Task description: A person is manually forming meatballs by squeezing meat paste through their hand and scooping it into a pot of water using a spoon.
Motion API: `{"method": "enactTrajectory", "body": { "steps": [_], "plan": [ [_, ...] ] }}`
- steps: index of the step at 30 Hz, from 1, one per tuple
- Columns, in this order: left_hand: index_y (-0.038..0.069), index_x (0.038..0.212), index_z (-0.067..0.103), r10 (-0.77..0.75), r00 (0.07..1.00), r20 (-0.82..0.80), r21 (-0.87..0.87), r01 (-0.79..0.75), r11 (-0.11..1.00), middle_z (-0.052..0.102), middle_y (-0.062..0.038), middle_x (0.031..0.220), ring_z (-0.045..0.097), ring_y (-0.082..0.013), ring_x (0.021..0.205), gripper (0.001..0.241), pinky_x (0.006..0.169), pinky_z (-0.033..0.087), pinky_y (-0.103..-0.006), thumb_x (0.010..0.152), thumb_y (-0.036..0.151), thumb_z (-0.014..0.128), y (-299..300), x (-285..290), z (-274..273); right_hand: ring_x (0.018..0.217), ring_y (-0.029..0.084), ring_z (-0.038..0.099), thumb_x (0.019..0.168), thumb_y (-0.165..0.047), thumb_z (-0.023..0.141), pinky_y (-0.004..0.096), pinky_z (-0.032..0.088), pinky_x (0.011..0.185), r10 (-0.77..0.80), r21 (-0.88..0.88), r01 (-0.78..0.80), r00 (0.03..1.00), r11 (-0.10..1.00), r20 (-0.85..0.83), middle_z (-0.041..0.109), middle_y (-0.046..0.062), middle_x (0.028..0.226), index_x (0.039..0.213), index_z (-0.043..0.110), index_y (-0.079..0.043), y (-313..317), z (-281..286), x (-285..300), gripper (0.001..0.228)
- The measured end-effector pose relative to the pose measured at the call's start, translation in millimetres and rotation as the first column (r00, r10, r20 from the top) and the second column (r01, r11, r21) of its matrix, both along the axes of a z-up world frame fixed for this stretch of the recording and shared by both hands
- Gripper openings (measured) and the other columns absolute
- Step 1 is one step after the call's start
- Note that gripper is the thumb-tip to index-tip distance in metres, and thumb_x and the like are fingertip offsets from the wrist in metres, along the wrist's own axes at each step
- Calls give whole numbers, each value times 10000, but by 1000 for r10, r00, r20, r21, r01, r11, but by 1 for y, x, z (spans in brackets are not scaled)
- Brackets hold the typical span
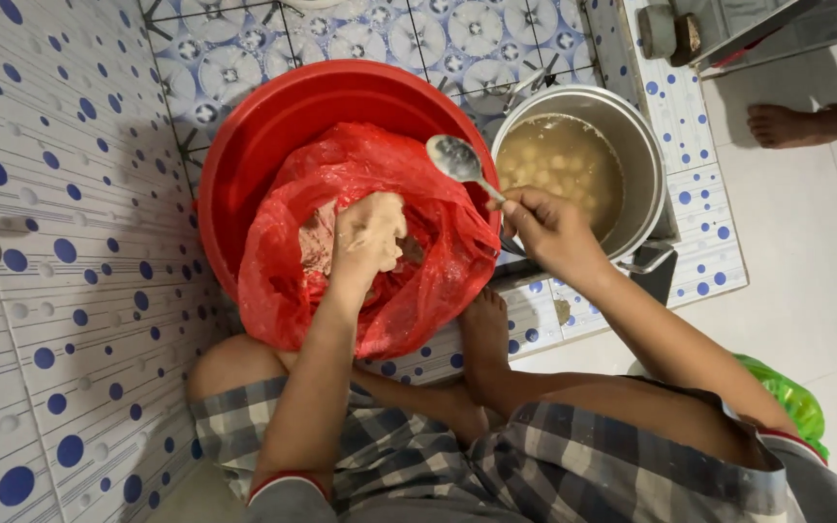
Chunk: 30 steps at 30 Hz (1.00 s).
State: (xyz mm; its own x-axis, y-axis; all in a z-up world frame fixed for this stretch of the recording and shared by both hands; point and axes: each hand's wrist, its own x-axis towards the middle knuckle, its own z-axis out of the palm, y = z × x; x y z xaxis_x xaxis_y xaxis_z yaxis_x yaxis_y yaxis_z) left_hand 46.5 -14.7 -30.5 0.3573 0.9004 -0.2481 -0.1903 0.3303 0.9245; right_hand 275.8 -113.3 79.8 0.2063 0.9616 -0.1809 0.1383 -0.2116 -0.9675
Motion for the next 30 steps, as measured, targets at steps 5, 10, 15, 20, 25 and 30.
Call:
{"method": "enactTrajectory", "body": {
  "steps": [5, 10, 15, 20, 25, 30],
  "plan": [
    [17, 1139, 662, 27, 998, -65, -43, -30, 999, 745, -117, 1202, 638, -100, 737, 341, 469, 418, -185, 828, 45, 799, -16, 6, 51, 562, 153, 675, 990, -128, 684, 241, 524, 566, 40, 91, -109, 829, 990, 558, 700, 17, 633, 1135, 780, -136, -10, 18, -16, 174],
    [15, 955, 675, 56, 994, -91, 138, -43, 990, 665, -96, 619, 588, -135, 452, 229, 344, 493, -232, 802, 8, 846, -14, 23, 27, 744, 270, 754, 952, -74, 683, 339, 593, 640, -30, 223, -244, 609, 944, 792, 763, 96, 825, 1136, 744, -80, -14, 39, -33, 194],
    [39, 874, 653, 28, 999, -25, 86, -26, 996, 653, -83, 598, 545, -128, 342, 209, 240, 449, -228, 795, 5, 843, -16, 29, 0, 713, 178, 741, 993, -158, 658, 302, 588, 621, -96, 240, -306, 421, 921, 902, 737, 6, 807, 1125, 719, -134, -16, 39, -38, 147],
    [-23, 753, 641, 36, 977, -211, -59, -49, 997, 603, -118, 527, 538, -163, 303, 167, 224, 470, -280, 835, 65, 756, -14, 37, 0, 730, 221, 751, 1000, -143, 637, 317, 592, 609, -79, 239, -322, 440, 916, 894, 734, 20, 785, 1101, 710, -145, -17, 44, -40, 125],
    [-9, 722, 632, 57, 961, -272, -88, -84, 993, 576, -138, 487, 530, -202, 280, 156, 214, 471, -307, 831, 60, 719, -15, 40, 16, 696, 247, 743, 981, -108, 620, 365, 591, 592, -28, 193, -319, 458, 928, 889, 715, 45, 756, 1119, 690, -151, -15, 32, -41, 161],
    [4, 706, 648, 53, 892, -449, 43, -38, 998, 570, -104, 468, 564, -192, 324, 129, 210, 442, -358, 799, 48, 725, -2, 46, -35, 748, 355, 741, 953, -75, 622, 439, 587, 581, 78, 126, -230, 712, 965, 698, 741, 135, 772, 1121, 700, -121, -16, 17, -42, 191]
  ]
}}
